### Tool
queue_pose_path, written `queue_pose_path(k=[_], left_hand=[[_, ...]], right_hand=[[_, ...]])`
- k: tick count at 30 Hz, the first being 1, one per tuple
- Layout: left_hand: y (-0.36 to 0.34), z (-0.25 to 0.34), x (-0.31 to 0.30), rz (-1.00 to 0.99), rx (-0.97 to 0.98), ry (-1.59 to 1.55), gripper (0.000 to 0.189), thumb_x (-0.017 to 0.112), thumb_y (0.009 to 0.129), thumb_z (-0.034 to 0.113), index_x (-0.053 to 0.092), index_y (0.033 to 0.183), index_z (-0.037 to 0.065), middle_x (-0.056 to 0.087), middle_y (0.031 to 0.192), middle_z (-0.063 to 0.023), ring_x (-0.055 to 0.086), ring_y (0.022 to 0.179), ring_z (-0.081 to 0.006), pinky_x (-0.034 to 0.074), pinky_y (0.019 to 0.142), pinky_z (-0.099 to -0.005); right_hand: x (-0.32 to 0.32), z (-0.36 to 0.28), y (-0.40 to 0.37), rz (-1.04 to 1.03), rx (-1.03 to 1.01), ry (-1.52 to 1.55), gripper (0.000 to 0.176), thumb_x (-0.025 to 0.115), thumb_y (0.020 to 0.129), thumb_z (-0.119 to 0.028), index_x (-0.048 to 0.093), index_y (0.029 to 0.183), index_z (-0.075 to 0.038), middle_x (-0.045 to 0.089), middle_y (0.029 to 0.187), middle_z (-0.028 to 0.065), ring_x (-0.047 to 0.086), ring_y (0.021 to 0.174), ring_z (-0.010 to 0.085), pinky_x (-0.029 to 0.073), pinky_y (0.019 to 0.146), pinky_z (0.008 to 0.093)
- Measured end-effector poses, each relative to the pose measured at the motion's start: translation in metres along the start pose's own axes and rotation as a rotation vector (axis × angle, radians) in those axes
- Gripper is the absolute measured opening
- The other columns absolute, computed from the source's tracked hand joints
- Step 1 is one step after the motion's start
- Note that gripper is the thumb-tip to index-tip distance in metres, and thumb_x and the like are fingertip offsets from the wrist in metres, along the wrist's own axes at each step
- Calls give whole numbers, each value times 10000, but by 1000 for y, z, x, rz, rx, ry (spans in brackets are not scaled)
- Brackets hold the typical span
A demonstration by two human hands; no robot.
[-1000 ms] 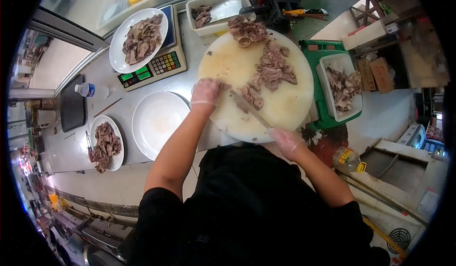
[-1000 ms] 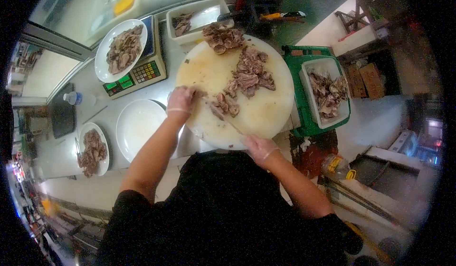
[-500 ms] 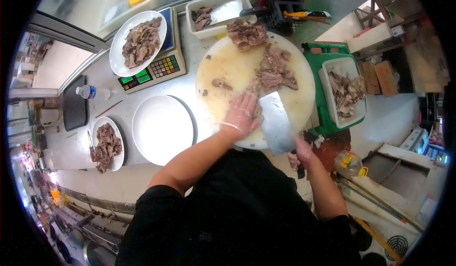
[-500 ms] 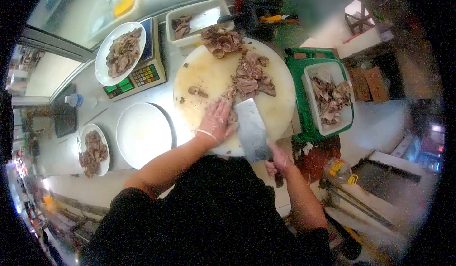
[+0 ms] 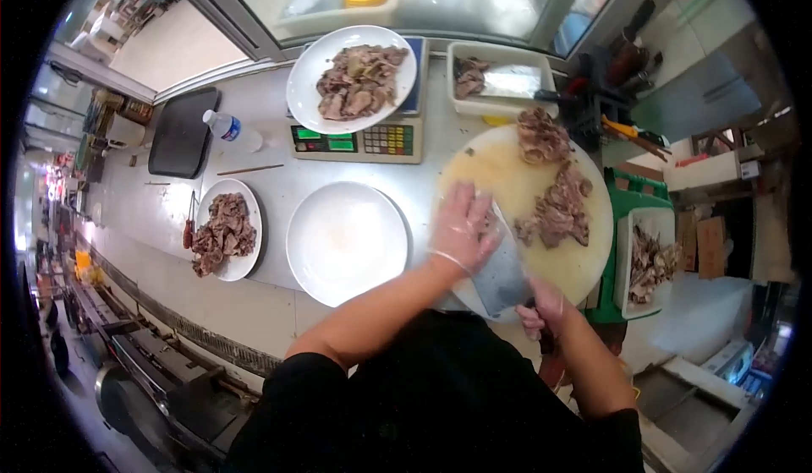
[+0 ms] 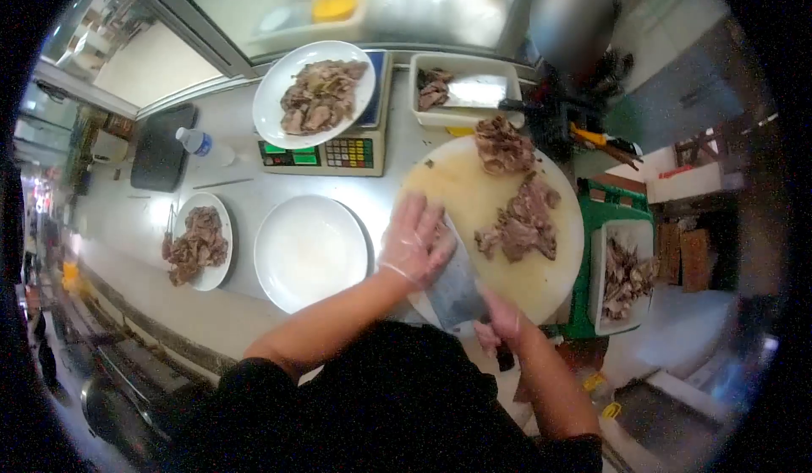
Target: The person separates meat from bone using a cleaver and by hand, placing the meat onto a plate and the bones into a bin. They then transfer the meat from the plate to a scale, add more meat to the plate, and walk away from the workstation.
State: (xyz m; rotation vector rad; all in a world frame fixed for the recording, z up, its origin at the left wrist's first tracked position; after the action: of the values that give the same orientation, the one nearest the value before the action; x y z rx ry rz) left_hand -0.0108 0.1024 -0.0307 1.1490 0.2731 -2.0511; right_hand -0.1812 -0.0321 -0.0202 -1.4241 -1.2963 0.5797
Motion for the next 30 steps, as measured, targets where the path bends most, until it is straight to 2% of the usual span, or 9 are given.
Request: queue_pose_path(k=[3, 5, 8, 10, 13, 19, 26, 27, 30], left_hand=[[38, -49, -46, 193, 70, 91, 585, 571, 891, 316, 473, 1366, -11, 393, 1408, -323, 365, 1320, -497, 305, 1127, -540], [68, -93, -74, 202, 100, 274, 552, 565, 891, 295, 489, 1359, 13, 416, 1393, -290, 376, 1296, -494, 324, 1111, -532], [116, -127, -135, 274, -13, 337, 531, 553, 921, 293, 467, 1396, 69, 429, 1416, -222, 394, 1304, -420, 324, 1110, -463], [151, -152, -156, 235, -75, 369, 525, 537, 934, 330, 474, 1386, 70, 432, 1419, -213, 381, 1327, -404, 305, 1118, -451], [194, -214, -138, 193, -101, 496, 545, 529, 937, 385, 474, 1380, 73, 428, 1426, -198, 357, 1355, -387, 262, 1145, -452], [186, -214, -144, 114, -225, 487, 718, 520, 920, 509, 372, 1465, 67, 335, 1520, -198, 280, 1417, -397, 185, 1186, -465], [157, -275, -137, 95, -417, 299, 854, 467, 906, 576, 243, 1532, 40, 190, 1571, -273, 164, 1462, -419, 119, 1206, -427], [158, -264, -142, 40, -448, 291, 860, 455, 913, 577, 223, 1540, 36, 187, 1574, -266, 156, 1469, -405, 105, 1211, -409], [164, -253, -149, 11, -449, 293, 857, 442, 914, 581, 225, 1542, 40, 177, 1585, -248, 137, 1479, -393, 85, 1215, -401]], right_hand=[[29, -56, 31, -212, -29, -30, 554, 357, 972, -638, 537, 1046, -119, 366, 471, 6, 351, 349, 151, 381, 388, 328], [81, -117, 29, -92, -113, -140, 745, 264, 946, -721, 529, 756, -51, 314, 438, 8, 297, 342, 146, 326, 378, 310], [111, -180, 69, -205, -176, -228, 763, 266, 934, -745, 534, 757, -53, 315, 437, 4, 305, 336, 148, 325, 366, 320], [126, -209, 86, -259, -75, -32, 596, 327, 969, -667, 573, 905, -128, 342, 479, -21, 315, 350, 124, 330, 344, 304], [129, -227, 104, -132, -253, 10, 610, 317, 962, -686, 579, 925, -137, 330, 478, -26, 301, 349, 125, 320, 349, 303], [80, -183, 68, -97, -149, 172, 640, 270, 970, -690, 581, 911, -134, 319, 469, -24, 292, 346, 141, 312, 358, 322], [75, -140, 37, 102, -144, 190, 669, 264, 959, -701, 556, 1074, -110, 325, 449, 12, 296, 329, 167, 316, 364, 345], [76, -136, 36, 163, -132, 217, 666, 269, 977, -671, 527, 1153, -83, 346, 460, 25, 306, 339, 175, 306, 371, 344], [82, -129, 35, 155, -132, 226, 650, 281, 984, -648, 518, 1153, -66, 371, 465, 34, 323, 343, 182, 300, 366, 344]])
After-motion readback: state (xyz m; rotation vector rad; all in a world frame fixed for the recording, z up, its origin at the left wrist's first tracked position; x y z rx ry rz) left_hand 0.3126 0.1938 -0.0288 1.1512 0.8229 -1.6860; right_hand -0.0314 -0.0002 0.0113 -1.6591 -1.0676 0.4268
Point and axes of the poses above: each hand's wrist, its own y-axis towards the middle knuckle, its own x-axis out of the palm, z = x × y, the point moved 3 cm from there along y, towards the middle knuckle
